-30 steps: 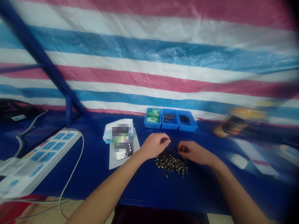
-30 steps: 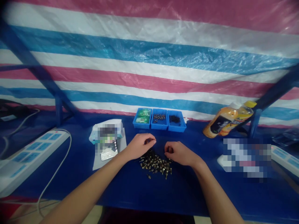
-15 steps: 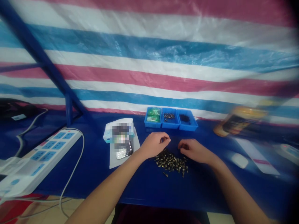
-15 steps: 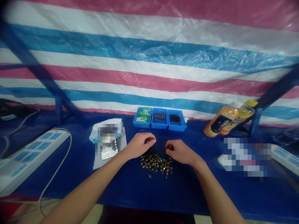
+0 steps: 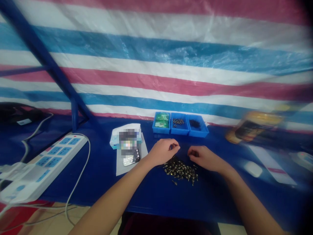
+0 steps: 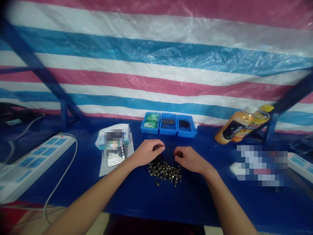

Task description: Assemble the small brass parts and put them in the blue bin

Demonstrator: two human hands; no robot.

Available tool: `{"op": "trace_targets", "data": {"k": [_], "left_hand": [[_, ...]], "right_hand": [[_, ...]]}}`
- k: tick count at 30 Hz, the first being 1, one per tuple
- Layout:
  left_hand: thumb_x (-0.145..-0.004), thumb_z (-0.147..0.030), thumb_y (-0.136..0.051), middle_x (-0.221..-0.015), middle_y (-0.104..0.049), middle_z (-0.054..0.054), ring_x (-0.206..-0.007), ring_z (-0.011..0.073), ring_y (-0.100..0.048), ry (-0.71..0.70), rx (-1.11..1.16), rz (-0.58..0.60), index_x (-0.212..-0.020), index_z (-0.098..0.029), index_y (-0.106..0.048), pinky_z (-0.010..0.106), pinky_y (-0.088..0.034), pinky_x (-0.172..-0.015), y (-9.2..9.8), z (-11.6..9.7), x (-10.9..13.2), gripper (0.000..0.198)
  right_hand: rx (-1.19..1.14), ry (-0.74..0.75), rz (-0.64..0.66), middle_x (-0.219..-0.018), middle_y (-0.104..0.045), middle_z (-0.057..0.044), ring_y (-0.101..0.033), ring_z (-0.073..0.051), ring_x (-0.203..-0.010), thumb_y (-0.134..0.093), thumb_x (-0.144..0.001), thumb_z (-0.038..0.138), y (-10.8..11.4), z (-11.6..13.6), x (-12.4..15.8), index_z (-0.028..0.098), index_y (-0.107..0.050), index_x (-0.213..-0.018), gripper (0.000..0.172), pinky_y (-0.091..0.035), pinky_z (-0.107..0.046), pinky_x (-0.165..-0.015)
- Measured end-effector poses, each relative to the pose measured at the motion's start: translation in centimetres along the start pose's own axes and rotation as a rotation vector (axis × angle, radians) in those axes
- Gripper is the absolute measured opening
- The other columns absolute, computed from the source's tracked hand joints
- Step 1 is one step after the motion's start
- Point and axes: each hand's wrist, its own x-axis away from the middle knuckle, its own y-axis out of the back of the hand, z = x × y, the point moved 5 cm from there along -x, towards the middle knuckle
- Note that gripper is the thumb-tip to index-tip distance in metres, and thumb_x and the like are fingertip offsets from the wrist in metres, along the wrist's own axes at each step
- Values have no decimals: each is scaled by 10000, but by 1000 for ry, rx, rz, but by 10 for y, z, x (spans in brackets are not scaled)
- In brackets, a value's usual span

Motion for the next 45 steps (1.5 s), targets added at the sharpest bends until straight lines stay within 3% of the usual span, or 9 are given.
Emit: {"op": "trace_targets", "data": {"k": [45], "left_hand": [[-917,-361,-534,-861,-704,4,-766,168,-625,5,-28,31,-956,-235,-680,280,-438,-674,-1,-3,0,197]], "right_hand": [[23,-6,-13,-694,-631,13,-548,-139,-620,-514,-801,206,0,1,-1,200,-614,-845,109,-363,-251,-571]]}}
